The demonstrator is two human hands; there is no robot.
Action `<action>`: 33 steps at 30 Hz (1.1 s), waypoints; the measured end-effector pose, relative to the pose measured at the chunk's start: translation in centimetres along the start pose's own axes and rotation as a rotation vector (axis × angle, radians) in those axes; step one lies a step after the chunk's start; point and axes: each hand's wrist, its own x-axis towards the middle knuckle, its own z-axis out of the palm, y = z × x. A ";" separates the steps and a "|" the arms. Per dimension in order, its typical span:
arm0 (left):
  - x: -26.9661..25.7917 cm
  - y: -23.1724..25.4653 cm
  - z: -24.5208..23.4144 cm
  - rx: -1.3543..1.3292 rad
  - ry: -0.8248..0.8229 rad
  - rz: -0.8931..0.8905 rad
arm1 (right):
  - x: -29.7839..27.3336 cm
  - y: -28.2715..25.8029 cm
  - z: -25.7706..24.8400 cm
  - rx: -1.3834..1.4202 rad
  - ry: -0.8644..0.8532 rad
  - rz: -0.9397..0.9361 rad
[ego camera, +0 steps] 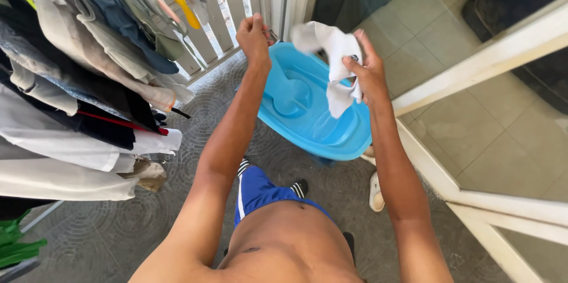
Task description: Hanging various items of clothing onto a drying rack using plastic hangers
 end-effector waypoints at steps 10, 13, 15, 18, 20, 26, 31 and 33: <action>2.6 2.2 -0.3 0.208 -0.137 0.362 | 4.9 -6.7 8.8 -0.157 -0.142 -0.048; 4.9 3.9 0.6 0.269 -0.194 0.516 | 8.9 -5.4 11.4 -0.201 -0.164 -0.135; 6.9 5.1 1.7 0.283 -0.227 0.590 | 11.3 -5.3 12.7 -0.213 -0.150 -0.181; 10.5 5.7 3.2 0.328 -0.296 0.649 | 14.6 -4.9 14.1 -0.259 -0.165 -0.172; 13.7 5.7 5.0 0.381 -0.289 0.592 | 18.9 -2.8 14.3 -0.580 -0.101 -0.447; 19.1 6.7 9.7 0.461 -0.190 0.469 | 24.2 -6.9 17.0 -0.536 -0.096 -0.553; 22.8 7.4 12.3 0.532 -0.116 0.275 | 26.8 -7.9 18.9 -0.549 -0.168 -0.517; 24.9 6.1 12.6 0.578 -0.104 0.234 | 27.2 -7.9 19.4 -0.549 -0.198 -0.520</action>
